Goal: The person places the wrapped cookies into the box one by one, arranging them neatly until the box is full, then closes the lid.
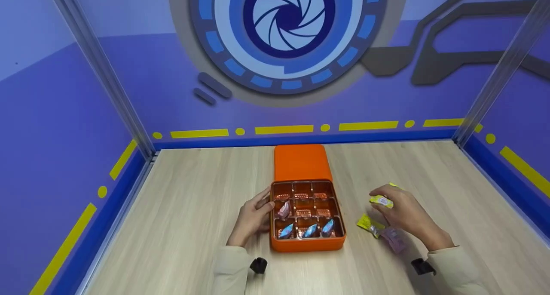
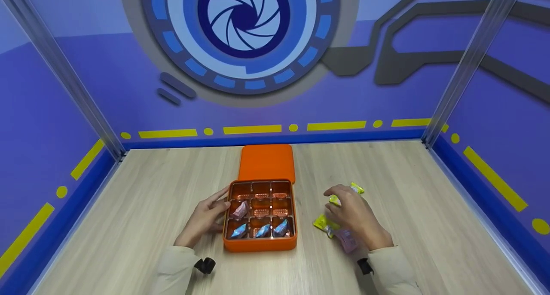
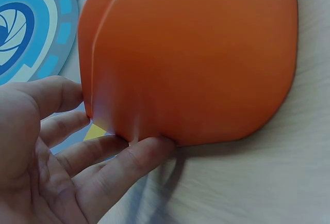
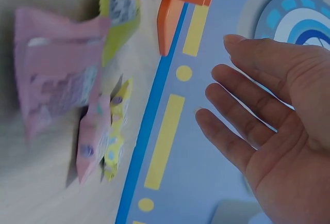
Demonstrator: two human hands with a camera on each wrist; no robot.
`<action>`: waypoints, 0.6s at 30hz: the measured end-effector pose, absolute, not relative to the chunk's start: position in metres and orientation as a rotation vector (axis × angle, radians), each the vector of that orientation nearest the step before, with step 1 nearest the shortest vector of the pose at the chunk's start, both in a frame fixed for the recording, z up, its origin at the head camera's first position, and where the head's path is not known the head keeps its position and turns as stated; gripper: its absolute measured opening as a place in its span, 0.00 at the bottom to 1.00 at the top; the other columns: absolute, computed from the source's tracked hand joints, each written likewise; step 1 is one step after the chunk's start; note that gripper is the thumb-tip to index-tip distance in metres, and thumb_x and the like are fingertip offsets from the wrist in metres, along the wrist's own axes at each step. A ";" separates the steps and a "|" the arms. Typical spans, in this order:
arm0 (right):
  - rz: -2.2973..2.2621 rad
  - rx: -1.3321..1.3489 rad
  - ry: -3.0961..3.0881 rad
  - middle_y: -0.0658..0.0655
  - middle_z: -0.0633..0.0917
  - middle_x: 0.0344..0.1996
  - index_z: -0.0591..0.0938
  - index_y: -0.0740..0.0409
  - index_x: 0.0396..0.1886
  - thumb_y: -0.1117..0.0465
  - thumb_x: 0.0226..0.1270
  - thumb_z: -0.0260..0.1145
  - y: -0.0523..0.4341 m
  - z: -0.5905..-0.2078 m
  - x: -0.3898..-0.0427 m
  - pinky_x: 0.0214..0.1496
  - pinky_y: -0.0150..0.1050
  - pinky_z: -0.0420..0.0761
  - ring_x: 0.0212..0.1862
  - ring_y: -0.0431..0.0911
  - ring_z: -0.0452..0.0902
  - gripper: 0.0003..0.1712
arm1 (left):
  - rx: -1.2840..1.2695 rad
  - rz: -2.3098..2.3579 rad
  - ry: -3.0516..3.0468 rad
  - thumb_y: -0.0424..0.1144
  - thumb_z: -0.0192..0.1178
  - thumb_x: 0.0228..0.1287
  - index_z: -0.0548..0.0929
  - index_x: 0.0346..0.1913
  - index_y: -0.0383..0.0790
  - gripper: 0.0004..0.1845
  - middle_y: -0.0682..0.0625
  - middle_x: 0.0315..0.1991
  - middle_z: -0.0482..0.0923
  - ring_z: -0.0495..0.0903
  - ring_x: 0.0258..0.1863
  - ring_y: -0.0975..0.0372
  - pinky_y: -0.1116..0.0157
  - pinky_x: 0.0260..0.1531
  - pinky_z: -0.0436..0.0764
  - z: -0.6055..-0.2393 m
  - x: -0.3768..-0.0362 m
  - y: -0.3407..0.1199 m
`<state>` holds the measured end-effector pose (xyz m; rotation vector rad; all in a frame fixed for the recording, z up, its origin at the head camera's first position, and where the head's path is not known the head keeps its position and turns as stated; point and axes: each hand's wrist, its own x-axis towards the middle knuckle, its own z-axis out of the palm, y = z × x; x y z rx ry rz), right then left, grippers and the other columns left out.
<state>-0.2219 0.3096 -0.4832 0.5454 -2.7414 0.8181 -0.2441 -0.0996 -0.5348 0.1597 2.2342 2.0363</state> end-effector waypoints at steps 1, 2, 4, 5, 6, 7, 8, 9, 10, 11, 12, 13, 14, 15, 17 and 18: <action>0.830 0.531 -2.756 0.58 0.89 0.50 0.88 0.61 0.52 0.71 0.67 0.76 0.312 -0.483 -0.221 0.58 0.62 0.82 0.56 0.61 0.84 0.15 | 0.162 2.038 2.235 0.36 0.60 0.79 0.70 0.80 0.42 0.30 0.35 0.70 0.76 0.88 0.52 0.48 0.53 0.36 0.90 -0.535 -0.244 -0.099; 0.841 0.523 -2.766 0.59 0.89 0.50 0.88 0.61 0.53 0.70 0.68 0.75 0.314 -0.483 -0.221 0.58 0.63 0.82 0.57 0.62 0.84 0.15 | 0.160 2.039 2.233 0.36 0.60 0.79 0.70 0.80 0.42 0.30 0.35 0.70 0.76 0.88 0.53 0.48 0.54 0.37 0.90 -0.535 -0.244 -0.099; 0.854 0.509 -2.783 0.60 0.89 0.51 0.88 0.62 0.53 0.70 0.68 0.75 0.318 -0.483 -0.221 0.59 0.65 0.80 0.59 0.64 0.83 0.14 | 0.157 2.039 2.232 0.36 0.60 0.79 0.70 0.81 0.42 0.30 0.35 0.71 0.75 0.88 0.54 0.48 0.54 0.37 0.90 -0.535 -0.243 -0.099; 0.859 0.505 -2.788 0.61 0.89 0.51 0.88 0.63 0.53 0.70 0.68 0.75 0.320 -0.483 -0.221 0.60 0.66 0.80 0.59 0.65 0.82 0.15 | 0.154 2.038 2.231 0.36 0.60 0.79 0.70 0.81 0.42 0.30 0.35 0.71 0.75 0.88 0.53 0.48 0.53 0.36 0.90 -0.535 -0.243 -0.099; 0.857 0.504 -2.792 0.61 0.89 0.51 0.88 0.63 0.53 0.70 0.68 0.75 0.322 -0.484 -0.220 0.60 0.66 0.80 0.60 0.65 0.82 0.15 | 0.149 2.037 2.229 0.37 0.60 0.79 0.70 0.81 0.42 0.30 0.35 0.71 0.75 0.88 0.53 0.48 0.53 0.35 0.90 -0.535 -0.243 -0.099; 0.857 0.502 -2.795 0.61 0.88 0.52 0.88 0.64 0.53 0.70 0.67 0.75 0.324 -0.484 -0.220 0.60 0.66 0.80 0.60 0.66 0.82 0.15 | 0.146 2.035 2.230 0.37 0.60 0.79 0.70 0.81 0.43 0.30 0.35 0.71 0.75 0.88 0.53 0.48 0.53 0.35 0.90 -0.535 -0.243 -0.099; 0.853 0.500 -2.798 0.62 0.88 0.52 0.88 0.64 0.53 0.70 0.67 0.76 0.326 -0.484 -0.220 0.60 0.66 0.80 0.60 0.66 0.82 0.15 | 0.142 2.036 2.228 0.37 0.60 0.79 0.70 0.81 0.43 0.31 0.35 0.71 0.75 0.88 0.53 0.47 0.53 0.35 0.90 -0.535 -0.243 -0.099; 0.847 0.494 -2.801 0.62 0.88 0.52 0.88 0.64 0.53 0.70 0.66 0.76 0.328 -0.485 -0.220 0.60 0.66 0.80 0.59 0.66 0.82 0.16 | 0.140 2.036 2.229 0.37 0.61 0.79 0.70 0.80 0.43 0.30 0.35 0.71 0.75 0.88 0.53 0.47 0.53 0.35 0.90 -0.535 -0.243 -0.099; 0.849 0.487 -2.803 0.62 0.88 0.52 0.87 0.64 0.53 0.70 0.66 0.76 0.329 -0.485 -0.219 0.60 0.66 0.79 0.59 0.66 0.82 0.16 | 0.139 2.038 2.230 0.37 0.61 0.79 0.70 0.80 0.43 0.31 0.35 0.71 0.75 0.88 0.53 0.47 0.53 0.36 0.90 -0.534 -0.242 -0.099; 0.851 0.487 -2.803 0.63 0.88 0.52 0.87 0.65 0.53 0.71 0.66 0.76 0.331 -0.486 -0.219 0.60 0.66 0.80 0.59 0.66 0.82 0.16 | 0.138 2.039 2.231 0.37 0.61 0.79 0.70 0.80 0.43 0.31 0.34 0.70 0.75 0.87 0.54 0.47 0.53 0.36 0.90 -0.534 -0.242 -0.099; 0.847 0.483 -2.802 0.63 0.88 0.52 0.87 0.65 0.52 0.71 0.65 0.76 0.332 -0.486 -0.218 0.59 0.66 0.80 0.58 0.66 0.82 0.16 | 0.139 2.040 2.233 0.37 0.61 0.79 0.70 0.80 0.43 0.31 0.34 0.70 0.75 0.87 0.55 0.46 0.53 0.37 0.90 -0.534 -0.242 -0.099; 0.848 0.478 -2.801 0.63 0.88 0.52 0.87 0.65 0.52 0.71 0.65 0.76 0.334 -0.487 -0.218 0.59 0.67 0.80 0.58 0.66 0.83 0.16 | 0.139 2.043 2.233 0.38 0.61 0.79 0.70 0.80 0.43 0.31 0.34 0.70 0.75 0.87 0.55 0.46 0.52 0.38 0.90 -0.533 -0.242 -0.099; 0.846 0.470 -2.804 0.63 0.88 0.52 0.88 0.65 0.51 0.72 0.65 0.76 0.335 -0.488 -0.217 0.59 0.67 0.80 0.57 0.66 0.83 0.16 | 0.137 2.044 2.232 0.38 0.61 0.79 0.70 0.80 0.43 0.31 0.34 0.70 0.75 0.86 0.56 0.46 0.52 0.38 0.90 -0.533 -0.242 -0.099; 0.842 0.463 -2.811 0.64 0.88 0.52 0.88 0.64 0.51 0.72 0.64 0.77 0.336 -0.489 -0.217 0.59 0.67 0.79 0.57 0.66 0.83 0.15 | 0.137 2.043 2.236 0.38 0.61 0.79 0.70 0.80 0.43 0.31 0.34 0.70 0.75 0.86 0.56 0.45 0.52 0.39 0.90 -0.533 -0.241 -0.099; 0.841 0.445 -2.833 0.65 0.88 0.52 0.88 0.64 0.51 0.72 0.64 0.76 0.338 -0.490 -0.217 0.60 0.68 0.79 0.57 0.66 0.82 0.15 | 0.137 2.044 2.239 0.38 0.61 0.79 0.70 0.81 0.43 0.31 0.33 0.71 0.75 0.86 0.56 0.45 0.52 0.39 0.90 -0.532 -0.241 -0.099; 0.843 0.433 -2.848 0.64 0.88 0.52 0.88 0.64 0.50 0.72 0.64 0.76 0.339 -0.491 -0.216 0.60 0.68 0.79 0.57 0.66 0.82 0.15 | 0.135 2.043 2.239 0.38 0.61 0.79 0.70 0.81 0.43 0.31 0.34 0.71 0.75 0.86 0.57 0.45 0.52 0.39 0.90 -0.532 -0.240 -0.099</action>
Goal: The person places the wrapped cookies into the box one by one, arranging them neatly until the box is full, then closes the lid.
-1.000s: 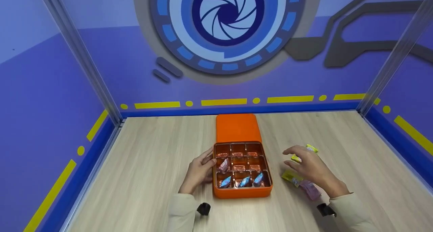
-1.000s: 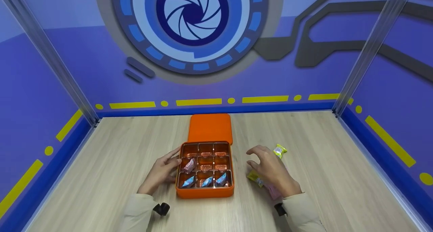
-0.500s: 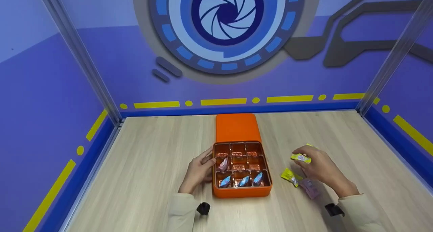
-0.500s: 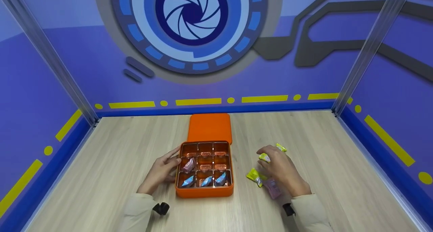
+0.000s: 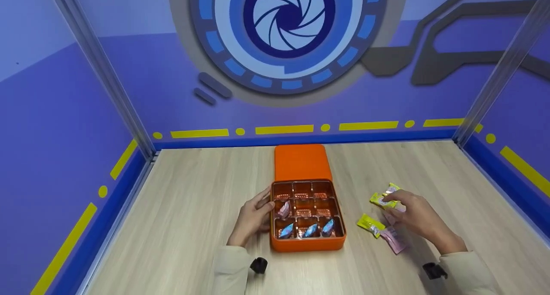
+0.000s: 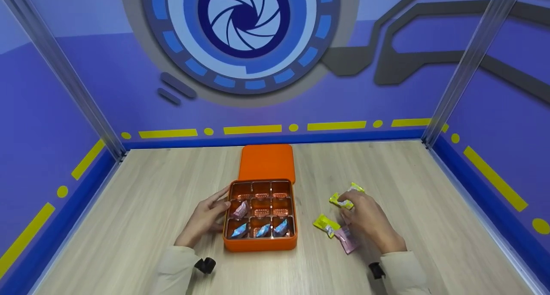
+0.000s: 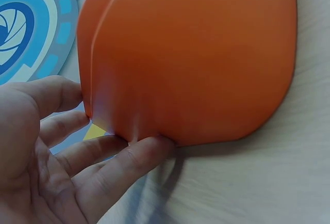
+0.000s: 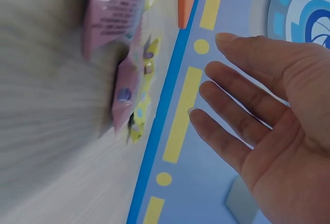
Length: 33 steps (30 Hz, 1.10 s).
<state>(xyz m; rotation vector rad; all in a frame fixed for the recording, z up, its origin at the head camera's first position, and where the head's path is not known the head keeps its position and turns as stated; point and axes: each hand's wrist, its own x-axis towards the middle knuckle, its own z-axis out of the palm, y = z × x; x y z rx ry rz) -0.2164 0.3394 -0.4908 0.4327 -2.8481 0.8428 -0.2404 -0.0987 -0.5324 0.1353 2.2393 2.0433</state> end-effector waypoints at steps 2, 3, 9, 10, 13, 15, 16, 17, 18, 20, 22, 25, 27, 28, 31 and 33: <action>0.853 0.417 -2.874 0.64 0.88 0.52 0.88 0.63 0.50 0.72 0.64 0.76 0.342 -0.492 -0.216 0.59 0.68 0.79 0.57 0.66 0.82 0.14 | 0.137 2.044 2.240 0.38 0.62 0.79 0.70 0.81 0.43 0.31 0.34 0.71 0.75 0.86 0.56 0.45 0.51 0.38 0.90 -0.533 -0.241 -0.098; 0.860 0.417 -2.883 0.64 0.88 0.52 0.88 0.63 0.50 0.72 0.65 0.76 0.344 -0.493 -0.215 0.59 0.67 0.79 0.57 0.65 0.82 0.14 | 0.139 2.043 2.242 0.38 0.62 0.79 0.70 0.81 0.43 0.31 0.34 0.71 0.75 0.86 0.56 0.45 0.51 0.38 0.90 -0.533 -0.241 -0.099; 0.863 0.447 -2.892 0.58 0.89 0.47 0.89 0.61 0.46 0.71 0.65 0.76 0.353 -0.498 -0.212 0.57 0.65 0.81 0.53 0.61 0.84 0.11 | 0.151 2.022 2.266 0.38 0.62 0.78 0.71 0.80 0.44 0.31 0.35 0.70 0.76 0.88 0.53 0.48 0.53 0.37 0.90 -0.533 -0.242 -0.099; 0.851 0.451 -2.895 0.57 0.89 0.47 0.89 0.60 0.46 0.71 0.65 0.76 0.354 -0.499 -0.212 0.57 0.65 0.81 0.53 0.61 0.84 0.11 | 0.153 2.020 2.267 0.38 0.62 0.78 0.71 0.80 0.43 0.31 0.35 0.69 0.76 0.88 0.52 0.48 0.53 0.36 0.90 -0.533 -0.242 -0.099; 0.834 0.460 -2.919 0.58 0.89 0.47 0.89 0.60 0.46 0.71 0.65 0.76 0.356 -0.501 -0.210 0.58 0.67 0.80 0.54 0.62 0.84 0.11 | 0.151 2.028 2.253 0.38 0.62 0.78 0.70 0.80 0.43 0.31 0.35 0.70 0.76 0.89 0.50 0.48 0.52 0.33 0.90 -0.533 -0.243 -0.099; 0.825 0.462 -2.935 0.59 0.89 0.48 0.90 0.60 0.46 0.72 0.65 0.75 0.357 -0.502 -0.210 0.58 0.67 0.80 0.54 0.62 0.84 0.11 | 0.152 2.029 2.249 0.38 0.62 0.78 0.70 0.80 0.43 0.31 0.35 0.70 0.76 0.88 0.52 0.48 0.52 0.35 0.90 -0.534 -0.242 -0.099; 0.820 0.464 -2.941 0.60 0.89 0.48 0.90 0.61 0.46 0.72 0.65 0.75 0.357 -0.503 -0.210 0.59 0.68 0.80 0.55 0.63 0.84 0.11 | 0.151 2.027 2.252 0.38 0.61 0.78 0.70 0.80 0.43 0.31 0.35 0.70 0.76 0.88 0.53 0.48 0.53 0.36 0.90 -0.534 -0.242 -0.099; 0.818 0.465 -2.948 0.60 0.89 0.48 0.90 0.61 0.46 0.72 0.65 0.75 0.357 -0.504 -0.210 0.59 0.68 0.79 0.55 0.63 0.83 0.11 | 0.156 2.026 2.257 0.38 0.61 0.78 0.70 0.81 0.43 0.31 0.34 0.70 0.75 0.87 0.55 0.48 0.52 0.37 0.90 -0.534 -0.242 -0.099; 0.811 0.465 -2.952 0.61 0.89 0.48 0.90 0.61 0.46 0.73 0.65 0.75 0.358 -0.505 -0.210 0.59 0.68 0.79 0.55 0.64 0.83 0.12 | 0.161 2.027 2.259 0.38 0.61 0.78 0.70 0.81 0.42 0.31 0.34 0.70 0.75 0.86 0.56 0.47 0.52 0.38 0.90 -0.534 -0.242 -0.099; 0.804 0.469 -2.961 0.61 0.89 0.48 0.90 0.62 0.47 0.74 0.64 0.74 0.358 -0.506 -0.211 0.59 0.67 0.80 0.55 0.63 0.84 0.12 | 0.163 2.029 2.260 0.38 0.61 0.79 0.69 0.81 0.42 0.31 0.34 0.71 0.75 0.86 0.57 0.46 0.51 0.39 0.90 -0.534 -0.242 -0.099; 0.798 0.474 -2.972 0.60 0.89 0.47 0.90 0.63 0.47 0.75 0.64 0.74 0.358 -0.508 -0.211 0.58 0.66 0.81 0.54 0.63 0.84 0.13 | 0.167 2.031 2.260 0.37 0.61 0.79 0.68 0.81 0.41 0.32 0.33 0.71 0.74 0.85 0.57 0.45 0.51 0.38 0.90 -0.535 -0.242 -0.099; 0.795 0.475 -2.985 0.59 0.89 0.46 0.89 0.64 0.47 0.76 0.63 0.73 0.358 -0.511 -0.211 0.56 0.64 0.82 0.52 0.61 0.85 0.14 | 0.160 2.040 2.244 0.37 0.61 0.79 0.68 0.81 0.41 0.32 0.33 0.71 0.74 0.86 0.57 0.44 0.50 0.37 0.90 -0.535 -0.242 -0.099; 0.796 0.468 -2.991 0.59 0.89 0.45 0.89 0.64 0.47 0.77 0.62 0.72 0.358 -0.512 -0.211 0.55 0.63 0.83 0.51 0.60 0.85 0.15 | 0.155 2.043 2.235 0.38 0.61 0.79 0.68 0.81 0.42 0.32 0.33 0.72 0.73 0.86 0.57 0.44 0.51 0.37 0.90 -0.535 -0.242 -0.099; 0.797 0.464 -2.991 0.59 0.89 0.45 0.89 0.64 0.47 0.77 0.62 0.72 0.358 -0.512 -0.212 0.55 0.63 0.83 0.50 0.60 0.85 0.15 | 0.152 2.044 2.232 0.38 0.61 0.79 0.69 0.81 0.42 0.32 0.34 0.72 0.73 0.86 0.57 0.44 0.51 0.37 0.90 -0.534 -0.242 -0.099; 0.802 0.459 -2.987 0.58 0.89 0.45 0.89 0.63 0.47 0.78 0.60 0.73 0.359 -0.513 -0.213 0.53 0.62 0.84 0.49 0.58 0.85 0.16 | 0.146 2.049 2.220 0.38 0.61 0.79 0.69 0.81 0.43 0.31 0.34 0.72 0.73 0.86 0.56 0.44 0.51 0.36 0.90 -0.533 -0.241 -0.099; 0.801 0.461 -2.980 0.57 0.88 0.44 0.89 0.62 0.46 0.80 0.59 0.73 0.360 -0.515 -0.213 0.52 0.60 0.85 0.47 0.56 0.85 0.17 | 0.146 2.044 2.226 0.38 0.61 0.79 0.69 0.81 0.43 0.31 0.34 0.72 0.74 0.86 0.57 0.45 0.52 0.37 0.90 -0.533 -0.241 -0.099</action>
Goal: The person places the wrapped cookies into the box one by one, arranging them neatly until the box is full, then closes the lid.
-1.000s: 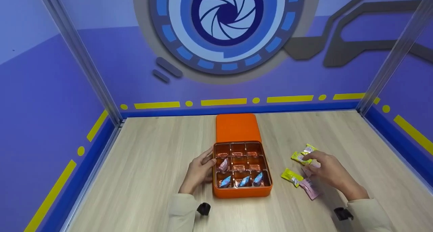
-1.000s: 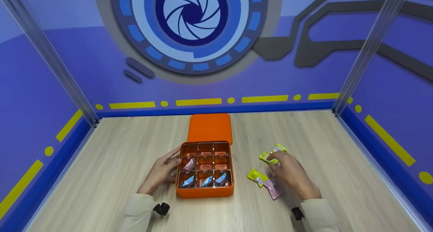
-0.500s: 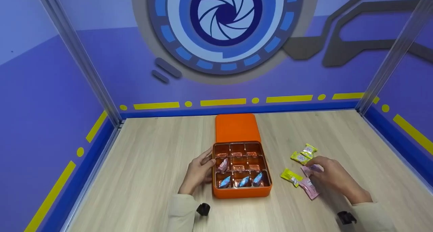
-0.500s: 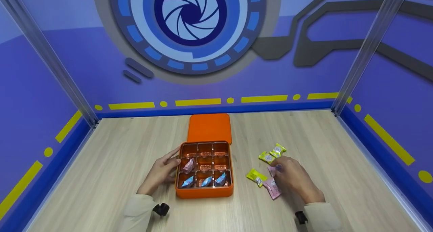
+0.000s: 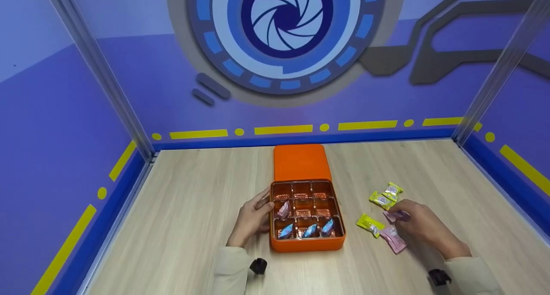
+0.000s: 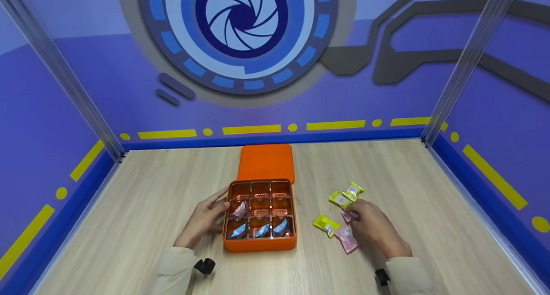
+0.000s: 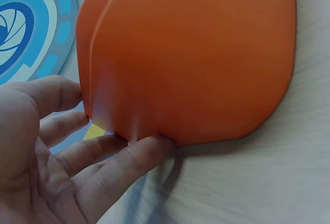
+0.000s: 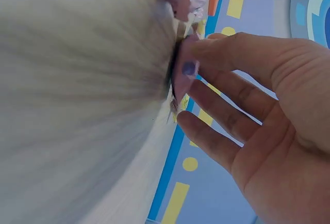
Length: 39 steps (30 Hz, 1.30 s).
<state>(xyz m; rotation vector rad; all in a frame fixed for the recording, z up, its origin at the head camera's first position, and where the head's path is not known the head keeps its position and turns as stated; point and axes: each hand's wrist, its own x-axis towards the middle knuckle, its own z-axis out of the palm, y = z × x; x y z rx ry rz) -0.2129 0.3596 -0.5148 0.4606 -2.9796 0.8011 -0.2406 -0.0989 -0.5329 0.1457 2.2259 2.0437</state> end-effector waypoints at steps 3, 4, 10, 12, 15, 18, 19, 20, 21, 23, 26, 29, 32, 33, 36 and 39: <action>0.792 0.469 -2.954 0.55 0.87 0.43 0.90 0.61 0.45 0.81 0.57 0.75 0.360 -0.516 -0.213 0.51 0.57 0.86 0.46 0.53 0.85 0.19 | 0.155 2.039 2.232 0.38 0.61 0.79 0.69 0.81 0.43 0.31 0.34 0.71 0.74 0.86 0.57 0.46 0.52 0.40 0.90 -0.533 -0.241 -0.099; 0.784 0.471 -2.947 0.54 0.87 0.42 0.90 0.61 0.45 0.82 0.56 0.75 0.359 -0.517 -0.212 0.50 0.56 0.86 0.45 0.53 0.85 0.20 | 0.158 2.035 2.235 0.38 0.61 0.79 0.69 0.81 0.43 0.32 0.34 0.71 0.75 0.86 0.57 0.46 0.52 0.40 0.90 -0.533 -0.240 -0.099; 0.734 0.463 -2.937 0.53 0.87 0.41 0.90 0.61 0.45 0.80 0.57 0.75 0.359 -0.518 -0.213 0.50 0.58 0.86 0.44 0.52 0.84 0.18 | 0.172 2.021 2.247 0.39 0.61 0.79 0.69 0.81 0.43 0.31 0.34 0.70 0.75 0.85 0.58 0.46 0.51 0.39 0.90 -0.533 -0.241 -0.099; 0.737 0.445 -2.952 0.54 0.87 0.41 0.90 0.61 0.45 0.79 0.58 0.75 0.360 -0.519 -0.214 0.50 0.58 0.86 0.44 0.52 0.84 0.16 | 0.172 2.021 2.251 0.39 0.61 0.79 0.69 0.81 0.43 0.31 0.34 0.70 0.75 0.86 0.57 0.46 0.50 0.39 0.90 -0.533 -0.241 -0.098; 0.766 0.436 -2.969 0.55 0.87 0.42 0.89 0.62 0.46 0.77 0.61 0.75 0.360 -0.518 -0.215 0.51 0.59 0.85 0.45 0.53 0.84 0.14 | 0.167 2.025 2.253 0.38 0.60 0.79 0.69 0.81 0.42 0.31 0.33 0.70 0.75 0.86 0.56 0.46 0.50 0.37 0.90 -0.533 -0.241 -0.098; 0.798 0.420 -2.980 0.55 0.88 0.43 0.89 0.61 0.47 0.75 0.65 0.74 0.360 -0.516 -0.214 0.51 0.58 0.86 0.46 0.53 0.84 0.13 | 0.159 2.031 2.247 0.38 0.60 0.79 0.68 0.81 0.42 0.31 0.33 0.71 0.75 0.87 0.55 0.46 0.50 0.35 0.90 -0.534 -0.241 -0.098; 0.808 0.428 -2.980 0.56 0.88 0.43 0.89 0.62 0.47 0.74 0.65 0.74 0.360 -0.516 -0.214 0.51 0.58 0.86 0.46 0.54 0.85 0.12 | 0.155 2.032 2.244 0.38 0.60 0.79 0.68 0.81 0.42 0.31 0.33 0.71 0.74 0.87 0.54 0.46 0.51 0.34 0.90 -0.533 -0.241 -0.098; 0.815 0.421 -2.984 0.56 0.88 0.43 0.89 0.62 0.47 0.74 0.66 0.74 0.360 -0.516 -0.214 0.51 0.58 0.86 0.46 0.54 0.85 0.12 | 0.152 2.033 2.242 0.38 0.60 0.79 0.69 0.81 0.42 0.31 0.33 0.71 0.74 0.87 0.54 0.46 0.51 0.34 0.90 -0.533 -0.241 -0.098; 0.819 0.419 -2.984 0.56 0.88 0.43 0.88 0.62 0.48 0.74 0.67 0.74 0.360 -0.516 -0.214 0.51 0.58 0.86 0.46 0.54 0.85 0.11 | 0.151 2.033 2.241 0.38 0.60 0.79 0.69 0.81 0.43 0.31 0.34 0.71 0.74 0.87 0.55 0.46 0.51 0.34 0.90 -0.533 -0.241 -0.098; 0.826 0.405 -2.989 0.56 0.88 0.44 0.88 0.62 0.48 0.73 0.68 0.74 0.361 -0.515 -0.214 0.50 0.57 0.86 0.46 0.53 0.85 0.11 | 0.152 2.028 2.247 0.38 0.61 0.79 0.69 0.81 0.43 0.31 0.34 0.71 0.75 0.86 0.55 0.46 0.51 0.35 0.90 -0.533 -0.241 -0.098; 0.850 0.380 -2.993 0.57 0.88 0.45 0.88 0.62 0.49 0.73 0.68 0.73 0.361 -0.515 -0.214 0.51 0.57 0.86 0.47 0.53 0.84 0.11 | 0.157 2.024 2.259 0.38 0.61 0.79 0.70 0.80 0.43 0.31 0.34 0.71 0.75 0.85 0.58 0.45 0.52 0.38 0.90 -0.534 -0.242 -0.099; 0.878 0.361 -2.989 0.57 0.88 0.46 0.88 0.62 0.49 0.73 0.69 0.72 0.362 -0.514 -0.214 0.51 0.56 0.87 0.47 0.53 0.84 0.11 | 0.163 2.025 2.264 0.38 0.61 0.79 0.71 0.80 0.42 0.30 0.34 0.70 0.76 0.84 0.59 0.45 0.51 0.39 0.90 -0.535 -0.242 -0.099; 0.909 0.330 -2.983 0.55 0.88 0.45 0.89 0.60 0.49 0.70 0.71 0.72 0.361 -0.515 -0.213 0.52 0.55 0.87 0.47 0.52 0.84 0.09 | 0.166 2.026 2.266 0.38 0.61 0.78 0.71 0.80 0.41 0.30 0.34 0.70 0.76 0.84 0.59 0.47 0.52 0.37 0.90 -0.535 -0.243 -0.099; 0.914 0.323 -2.980 0.54 0.88 0.45 0.89 0.59 0.49 0.68 0.72 0.73 0.361 -0.515 -0.212 0.52 0.55 0.87 0.47 0.52 0.84 0.09 | 0.165 2.029 2.262 0.38 0.61 0.78 0.71 0.80 0.42 0.30 0.34 0.69 0.76 0.86 0.57 0.47 0.52 0.36 0.90 -0.535 -0.243 -0.099; 0.924 0.300 -2.978 0.52 0.88 0.43 0.89 0.58 0.49 0.63 0.73 0.74 0.360 -0.515 -0.212 0.51 0.55 0.87 0.47 0.51 0.84 0.08 | 0.159 2.033 2.252 0.38 0.61 0.79 0.71 0.80 0.43 0.30 0.36 0.69 0.77 0.87 0.52 0.50 0.53 0.34 0.90 -0.535 -0.243 -0.099; 0.921 0.274 -2.971 0.53 0.88 0.44 0.89 0.58 0.49 0.61 0.73 0.74 0.359 -0.515 -0.212 0.52 0.55 0.87 0.47 0.52 0.85 0.09 | 0.161 2.043 2.242 0.38 0.61 0.79 0.70 0.80 0.43 0.31 0.36 0.69 0.77 0.88 0.50 0.50 0.53 0.35 0.90 -0.534 -0.242 -0.099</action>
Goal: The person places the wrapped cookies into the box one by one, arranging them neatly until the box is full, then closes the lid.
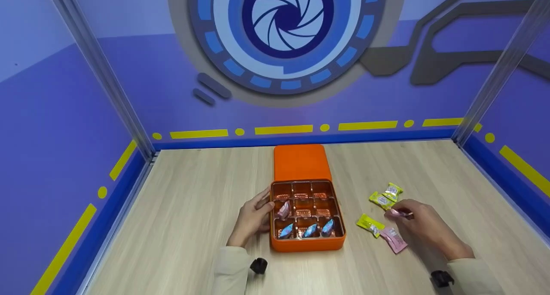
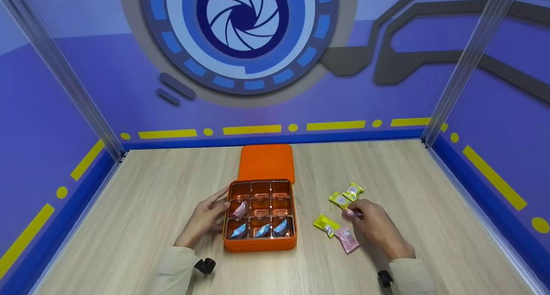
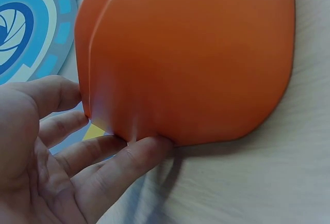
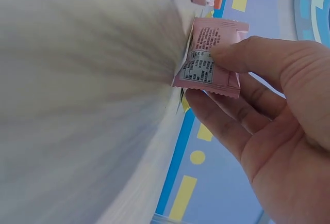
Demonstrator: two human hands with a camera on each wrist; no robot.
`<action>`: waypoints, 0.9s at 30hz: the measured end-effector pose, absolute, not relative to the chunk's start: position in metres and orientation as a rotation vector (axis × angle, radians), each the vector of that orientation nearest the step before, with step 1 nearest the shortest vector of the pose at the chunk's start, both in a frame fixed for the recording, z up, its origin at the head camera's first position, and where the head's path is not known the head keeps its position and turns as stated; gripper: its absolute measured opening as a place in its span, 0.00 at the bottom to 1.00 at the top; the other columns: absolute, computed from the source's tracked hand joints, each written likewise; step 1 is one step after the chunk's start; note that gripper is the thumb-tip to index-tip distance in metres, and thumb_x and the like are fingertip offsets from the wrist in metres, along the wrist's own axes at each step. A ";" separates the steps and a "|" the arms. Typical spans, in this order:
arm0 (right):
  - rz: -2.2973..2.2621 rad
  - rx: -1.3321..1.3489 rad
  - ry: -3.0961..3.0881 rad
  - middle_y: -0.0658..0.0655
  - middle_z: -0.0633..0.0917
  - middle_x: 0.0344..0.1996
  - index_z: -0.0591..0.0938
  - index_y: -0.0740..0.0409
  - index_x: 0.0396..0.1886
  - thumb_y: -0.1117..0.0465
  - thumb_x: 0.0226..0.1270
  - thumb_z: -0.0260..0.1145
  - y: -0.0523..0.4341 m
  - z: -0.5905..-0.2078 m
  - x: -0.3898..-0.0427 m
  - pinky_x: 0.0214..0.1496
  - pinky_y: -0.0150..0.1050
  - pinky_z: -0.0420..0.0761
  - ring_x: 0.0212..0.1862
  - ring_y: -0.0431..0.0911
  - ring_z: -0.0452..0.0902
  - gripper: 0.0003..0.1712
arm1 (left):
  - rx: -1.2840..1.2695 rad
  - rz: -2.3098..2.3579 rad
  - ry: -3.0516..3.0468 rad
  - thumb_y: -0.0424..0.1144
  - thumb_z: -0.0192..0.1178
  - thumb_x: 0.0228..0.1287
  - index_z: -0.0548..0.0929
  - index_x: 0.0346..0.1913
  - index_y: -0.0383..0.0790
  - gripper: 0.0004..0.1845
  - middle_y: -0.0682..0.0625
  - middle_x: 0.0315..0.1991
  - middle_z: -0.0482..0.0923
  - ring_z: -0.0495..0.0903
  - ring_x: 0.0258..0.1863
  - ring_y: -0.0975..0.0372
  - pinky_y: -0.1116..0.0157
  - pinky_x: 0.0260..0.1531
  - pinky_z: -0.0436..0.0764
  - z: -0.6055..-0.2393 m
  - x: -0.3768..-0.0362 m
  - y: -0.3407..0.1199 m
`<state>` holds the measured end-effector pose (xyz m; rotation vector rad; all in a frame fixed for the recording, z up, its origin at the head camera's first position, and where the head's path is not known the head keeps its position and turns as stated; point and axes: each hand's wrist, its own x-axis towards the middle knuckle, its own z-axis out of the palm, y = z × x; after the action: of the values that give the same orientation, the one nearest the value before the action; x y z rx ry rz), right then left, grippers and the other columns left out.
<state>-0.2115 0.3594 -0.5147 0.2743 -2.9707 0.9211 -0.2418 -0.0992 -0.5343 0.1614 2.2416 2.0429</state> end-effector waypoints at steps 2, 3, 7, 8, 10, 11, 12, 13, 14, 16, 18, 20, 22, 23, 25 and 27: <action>0.915 0.264 -2.960 0.54 0.88 0.44 0.89 0.59 0.50 0.62 0.73 0.74 0.359 -0.514 -0.211 0.52 0.56 0.87 0.48 0.53 0.85 0.10 | 0.164 2.046 2.243 0.38 0.61 0.79 0.70 0.80 0.43 0.31 0.35 0.69 0.77 0.88 0.52 0.49 0.53 0.35 0.90 -0.534 -0.241 -0.099; 0.913 0.260 -2.955 0.55 0.88 0.45 0.89 0.59 0.50 0.63 0.73 0.74 0.359 -0.514 -0.211 0.52 0.56 0.87 0.48 0.54 0.85 0.10 | 0.163 2.047 2.243 0.39 0.61 0.79 0.70 0.80 0.43 0.31 0.35 0.69 0.77 0.87 0.53 0.49 0.52 0.36 0.90 -0.534 -0.241 -0.099; 0.895 0.276 -2.928 0.56 0.88 0.44 0.88 0.61 0.50 0.66 0.70 0.75 0.358 -0.512 -0.211 0.51 0.56 0.87 0.47 0.54 0.85 0.11 | 0.151 2.055 2.227 0.39 0.62 0.79 0.70 0.81 0.44 0.31 0.34 0.69 0.76 0.88 0.53 0.47 0.51 0.36 0.90 -0.533 -0.240 -0.099; 0.895 0.277 -2.922 0.55 0.88 0.44 0.88 0.61 0.50 0.67 0.70 0.75 0.358 -0.511 -0.211 0.51 0.56 0.87 0.47 0.54 0.85 0.11 | 0.150 2.057 2.223 0.39 0.62 0.79 0.70 0.81 0.43 0.31 0.34 0.69 0.76 0.88 0.53 0.47 0.51 0.36 0.90 -0.533 -0.240 -0.099; 0.893 0.281 -2.909 0.55 0.88 0.44 0.89 0.60 0.49 0.67 0.69 0.75 0.357 -0.510 -0.211 0.51 0.55 0.87 0.47 0.53 0.85 0.11 | 0.146 2.059 2.221 0.39 0.62 0.79 0.70 0.81 0.43 0.31 0.34 0.69 0.76 0.88 0.52 0.46 0.51 0.35 0.90 -0.534 -0.241 -0.099; 0.891 0.286 -2.904 0.54 0.88 0.44 0.89 0.60 0.49 0.67 0.69 0.75 0.357 -0.510 -0.211 0.51 0.55 0.87 0.47 0.53 0.85 0.11 | 0.143 2.058 2.221 0.39 0.62 0.79 0.70 0.81 0.43 0.31 0.34 0.69 0.76 0.88 0.53 0.46 0.51 0.35 0.90 -0.534 -0.241 -0.099; 0.893 0.293 -2.897 0.54 0.88 0.43 0.89 0.60 0.49 0.67 0.69 0.75 0.357 -0.509 -0.211 0.51 0.55 0.87 0.47 0.53 0.85 0.10 | 0.141 2.057 2.224 0.39 0.62 0.79 0.70 0.81 0.43 0.31 0.34 0.69 0.76 0.88 0.53 0.46 0.51 0.35 0.90 -0.534 -0.241 -0.099; 0.895 0.301 -2.891 0.54 0.88 0.43 0.89 0.59 0.49 0.67 0.70 0.75 0.357 -0.508 -0.211 0.51 0.54 0.87 0.47 0.53 0.85 0.10 | 0.139 2.054 2.227 0.39 0.62 0.78 0.70 0.81 0.43 0.31 0.34 0.70 0.76 0.87 0.54 0.46 0.51 0.35 0.90 -0.534 -0.241 -0.099; 0.889 0.310 -2.884 0.53 0.88 0.43 0.89 0.59 0.49 0.67 0.69 0.75 0.356 -0.508 -0.212 0.51 0.54 0.87 0.46 0.52 0.85 0.10 | 0.136 2.050 2.230 0.39 0.62 0.78 0.70 0.81 0.44 0.31 0.34 0.70 0.76 0.87 0.55 0.46 0.51 0.36 0.90 -0.534 -0.241 -0.099; 0.886 0.339 -2.861 0.53 0.88 0.42 0.89 0.59 0.48 0.67 0.69 0.76 0.356 -0.507 -0.212 0.50 0.53 0.88 0.45 0.52 0.85 0.09 | 0.128 2.042 2.237 0.39 0.63 0.78 0.71 0.80 0.44 0.31 0.35 0.70 0.76 0.86 0.56 0.46 0.51 0.37 0.90 -0.534 -0.241 -0.098; 0.880 0.370 -2.836 0.52 0.88 0.41 0.89 0.59 0.46 0.68 0.68 0.76 0.354 -0.507 -0.213 0.49 0.52 0.88 0.44 0.51 0.86 0.09 | 0.128 2.035 2.247 0.39 0.63 0.78 0.72 0.80 0.45 0.31 0.35 0.70 0.76 0.85 0.58 0.45 0.51 0.39 0.90 -0.534 -0.242 -0.098; 0.876 0.381 -2.826 0.52 0.88 0.41 0.89 0.59 0.46 0.68 0.68 0.76 0.353 -0.506 -0.214 0.48 0.52 0.88 0.44 0.51 0.86 0.09 | 0.133 2.031 2.258 0.39 0.63 0.78 0.72 0.80 0.44 0.30 0.35 0.69 0.76 0.85 0.59 0.45 0.52 0.43 0.90 -0.535 -0.242 -0.098; 0.878 0.376 -2.836 0.52 0.89 0.41 0.89 0.59 0.47 0.67 0.68 0.76 0.350 -0.504 -0.215 0.49 0.53 0.88 0.45 0.52 0.87 0.09 | 0.140 2.027 2.268 0.38 0.63 0.78 0.72 0.79 0.43 0.30 0.34 0.69 0.76 0.85 0.59 0.45 0.53 0.46 0.89 -0.535 -0.243 -0.098; 0.876 0.370 -2.844 0.53 0.89 0.42 0.89 0.59 0.48 0.67 0.69 0.76 0.349 -0.503 -0.215 0.50 0.54 0.88 0.45 0.53 0.87 0.10 | 0.144 2.026 2.270 0.38 0.63 0.78 0.72 0.80 0.43 0.30 0.34 0.69 0.76 0.85 0.59 0.46 0.53 0.48 0.88 -0.535 -0.243 -0.098; 0.882 0.363 -2.862 0.54 0.89 0.43 0.89 0.60 0.49 0.68 0.69 0.75 0.347 -0.502 -0.216 0.51 0.55 0.87 0.46 0.54 0.87 0.11 | 0.152 2.027 2.264 0.38 0.62 0.78 0.71 0.80 0.43 0.31 0.34 0.70 0.76 0.84 0.60 0.46 0.53 0.49 0.88 -0.535 -0.242 -0.099; 0.877 0.370 -2.871 0.55 0.89 0.44 0.89 0.61 0.50 0.69 0.69 0.75 0.345 -0.501 -0.217 0.51 0.55 0.87 0.46 0.55 0.87 0.12 | 0.155 2.024 2.259 0.39 0.62 0.78 0.71 0.80 0.43 0.31 0.34 0.70 0.76 0.84 0.60 0.45 0.52 0.47 0.89 -0.535 -0.242 -0.099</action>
<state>-0.2171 0.3454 -0.5006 0.3696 -2.8709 0.8775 -0.2417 -0.0990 -0.5346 0.1550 2.2587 2.0239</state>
